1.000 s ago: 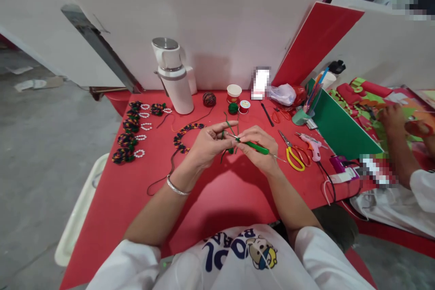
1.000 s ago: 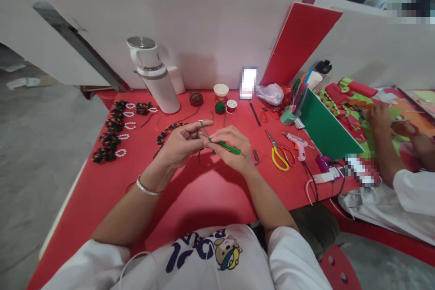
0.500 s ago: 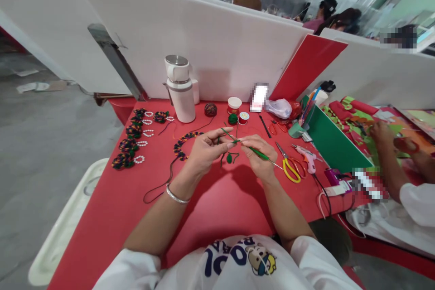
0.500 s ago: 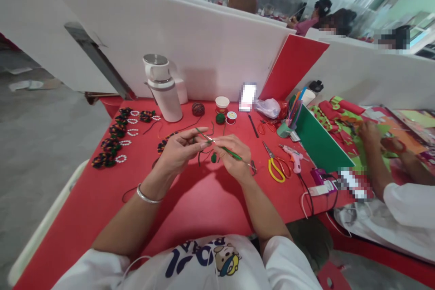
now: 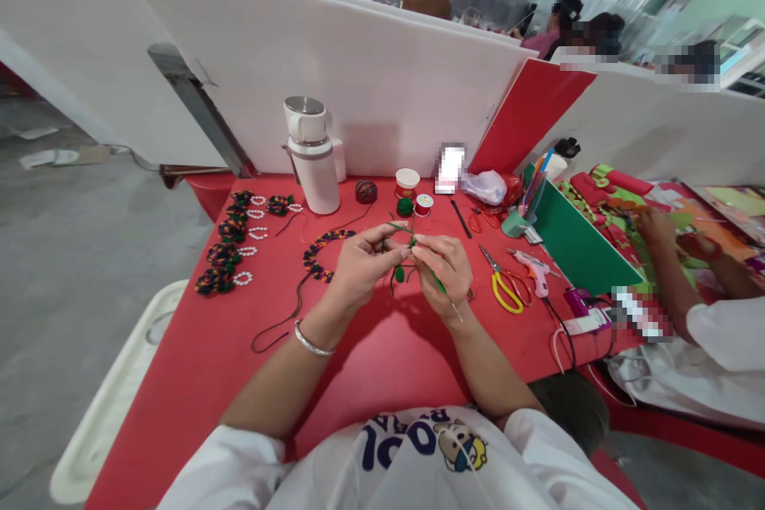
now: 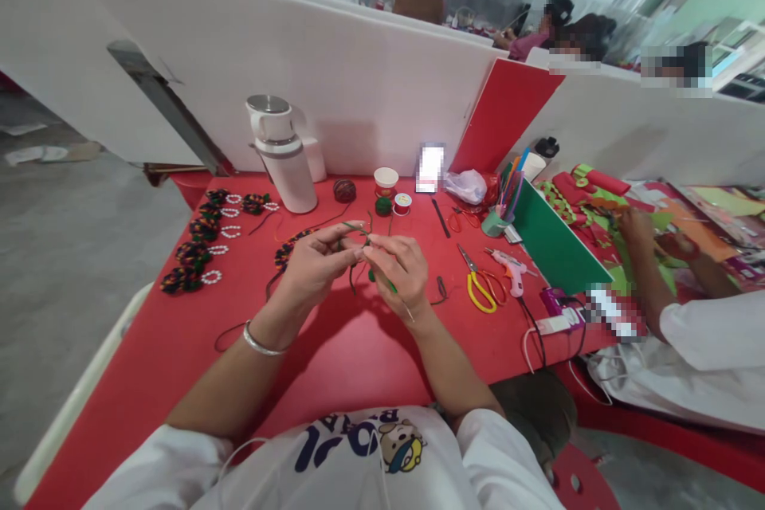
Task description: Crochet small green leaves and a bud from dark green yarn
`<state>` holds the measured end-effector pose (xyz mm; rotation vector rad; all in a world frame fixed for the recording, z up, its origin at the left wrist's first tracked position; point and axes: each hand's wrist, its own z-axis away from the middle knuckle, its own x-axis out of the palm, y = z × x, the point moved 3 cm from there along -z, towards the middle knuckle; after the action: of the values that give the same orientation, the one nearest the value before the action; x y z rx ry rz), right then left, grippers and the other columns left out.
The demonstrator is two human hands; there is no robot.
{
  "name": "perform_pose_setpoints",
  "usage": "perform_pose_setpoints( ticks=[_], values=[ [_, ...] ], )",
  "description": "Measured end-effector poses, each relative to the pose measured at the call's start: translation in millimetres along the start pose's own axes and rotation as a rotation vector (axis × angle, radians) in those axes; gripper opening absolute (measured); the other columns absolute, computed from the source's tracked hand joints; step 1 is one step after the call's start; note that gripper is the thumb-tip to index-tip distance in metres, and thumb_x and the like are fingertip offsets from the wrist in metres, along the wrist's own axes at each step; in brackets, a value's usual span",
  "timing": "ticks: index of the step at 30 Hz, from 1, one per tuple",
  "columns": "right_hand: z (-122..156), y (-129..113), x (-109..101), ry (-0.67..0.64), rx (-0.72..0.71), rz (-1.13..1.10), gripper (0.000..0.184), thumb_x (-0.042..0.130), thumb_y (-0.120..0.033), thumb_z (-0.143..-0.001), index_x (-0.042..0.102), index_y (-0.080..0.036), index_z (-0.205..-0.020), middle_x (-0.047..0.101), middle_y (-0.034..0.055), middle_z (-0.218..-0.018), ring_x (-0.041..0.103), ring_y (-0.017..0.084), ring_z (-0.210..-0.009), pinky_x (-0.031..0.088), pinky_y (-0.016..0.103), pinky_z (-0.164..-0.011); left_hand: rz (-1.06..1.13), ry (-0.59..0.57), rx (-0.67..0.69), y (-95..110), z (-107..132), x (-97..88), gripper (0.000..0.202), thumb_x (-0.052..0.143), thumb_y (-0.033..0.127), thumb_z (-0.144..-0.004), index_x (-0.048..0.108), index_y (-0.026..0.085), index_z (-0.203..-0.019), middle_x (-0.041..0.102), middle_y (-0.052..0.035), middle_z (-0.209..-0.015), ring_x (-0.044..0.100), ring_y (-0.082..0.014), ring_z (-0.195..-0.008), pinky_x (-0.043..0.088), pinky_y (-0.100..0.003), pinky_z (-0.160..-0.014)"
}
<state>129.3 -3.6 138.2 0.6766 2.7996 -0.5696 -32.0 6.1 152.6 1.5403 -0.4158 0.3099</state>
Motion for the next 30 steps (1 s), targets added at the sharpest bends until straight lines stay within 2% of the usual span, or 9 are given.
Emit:
perform_pose_setpoints(
  ticks=[2, 4, 7, 9, 13, 16, 25, 30],
  values=[
    [-1, 1, 2, 0.026, 0.050, -0.063, 0.014, 0.072, -0.026, -0.096, 0.078, -0.034, -0.105, 0.082, 0.0052, -0.110, 0.075, 0.023, -0.097, 0.063, 0.046, -0.087, 0.062, -0.067, -0.105, -1, -2, -2.1, 0.053, 0.100, 0.023, -0.056, 0.082, 0.014, -0.105, 0.067, 0.0016, -0.062, 0.048, -0.0047, -0.049, 0.031, -0.018, -0.046],
    [-5, 4, 3, 0.005, 0.146, -0.216, 0.008, 0.071, -0.033, -0.097, 0.078, -0.033, -0.102, 0.082, 0.0044, -0.105, 0.075, 0.023, -0.096, 0.063, 0.046, -0.088, 0.069, -0.125, -0.187, 0, -4, -6.2, 0.054, 0.100, 0.024, -0.057, 0.082, 0.013, -0.107, 0.066, 0.0008, -0.062, 0.043, -0.0033, -0.046, 0.023, -0.018, -0.044],
    [-12, 14, 1, -0.101, 0.298, -0.509, 0.010, 0.070, -0.037, -0.098, 0.078, -0.031, -0.101, 0.082, 0.0038, -0.101, 0.075, 0.021, -0.097, 0.063, 0.044, -0.087, 0.018, -0.148, -0.211, 5, -5, -13.2, 0.054, 0.099, 0.023, -0.059, 0.083, 0.013, -0.109, 0.071, -0.0029, -0.067, 0.046, -0.0045, -0.050, 0.022, -0.019, -0.045],
    [-17, 21, -3, -0.174, 0.348, -0.631, 0.010, 0.071, -0.037, -0.098, 0.078, -0.031, -0.099, 0.082, 0.0037, -0.100, 0.075, 0.021, -0.096, 0.062, 0.042, -0.086, -0.032, -0.147, -0.196, 9, -5, -15.6, 0.054, 0.099, 0.022, -0.059, 0.083, 0.013, -0.110, 0.073, -0.0043, -0.068, 0.046, -0.0049, -0.050, 0.023, -0.019, -0.046],
    [-23, 30, -10, -0.267, 0.387, -0.657, 0.015, 0.074, -0.043, -0.095, 0.078, -0.029, -0.093, 0.082, 0.0048, -0.096, 0.075, 0.022, -0.095, 0.061, 0.045, -0.090, -0.081, -0.107, -0.171, 14, -5, -15.0, 0.049, 0.098, 0.021, -0.058, 0.084, 0.012, -0.104, 0.074, -0.0047, -0.067, 0.049, -0.0061, -0.052, 0.028, -0.020, -0.048],
    [-25, 32, -13, -0.298, 0.386, -0.673, 0.014, 0.073, -0.041, -0.096, 0.079, -0.029, -0.094, 0.082, 0.0048, -0.096, 0.075, 0.022, -0.095, 0.060, 0.045, -0.091, -0.094, -0.087, -0.170, 15, -4, -12.9, 0.047, 0.097, 0.020, -0.057, 0.084, 0.012, -0.102, 0.072, -0.0031, -0.065, 0.047, -0.0057, -0.051, 0.026, -0.020, -0.046],
    [-28, 34, -14, -0.389, 0.365, -0.818, 0.008, 0.074, -0.034, -0.096, 0.079, -0.028, -0.096, 0.082, 0.0052, -0.097, 0.074, 0.020, -0.093, 0.060, 0.040, -0.086, -0.124, -0.108, -0.178, 14, -4, -12.7, 0.042, 0.091, 0.017, -0.056, 0.085, 0.012, -0.097, 0.071, -0.0022, -0.064, 0.044, -0.0043, -0.047, 0.021, -0.021, -0.045],
    [-29, 38, -15, -0.481, 0.406, -0.871, 0.011, 0.076, -0.037, -0.095, 0.079, -0.027, -0.095, 0.082, 0.0064, -0.099, 0.074, 0.021, -0.093, 0.060, 0.042, -0.085, -0.115, -0.141, -0.162, 15, -6, -11.4, 0.035, 0.087, 0.014, -0.056, 0.085, 0.012, -0.091, 0.070, -0.0021, -0.061, 0.046, -0.0054, -0.048, 0.025, -0.021, -0.046]
  ],
)
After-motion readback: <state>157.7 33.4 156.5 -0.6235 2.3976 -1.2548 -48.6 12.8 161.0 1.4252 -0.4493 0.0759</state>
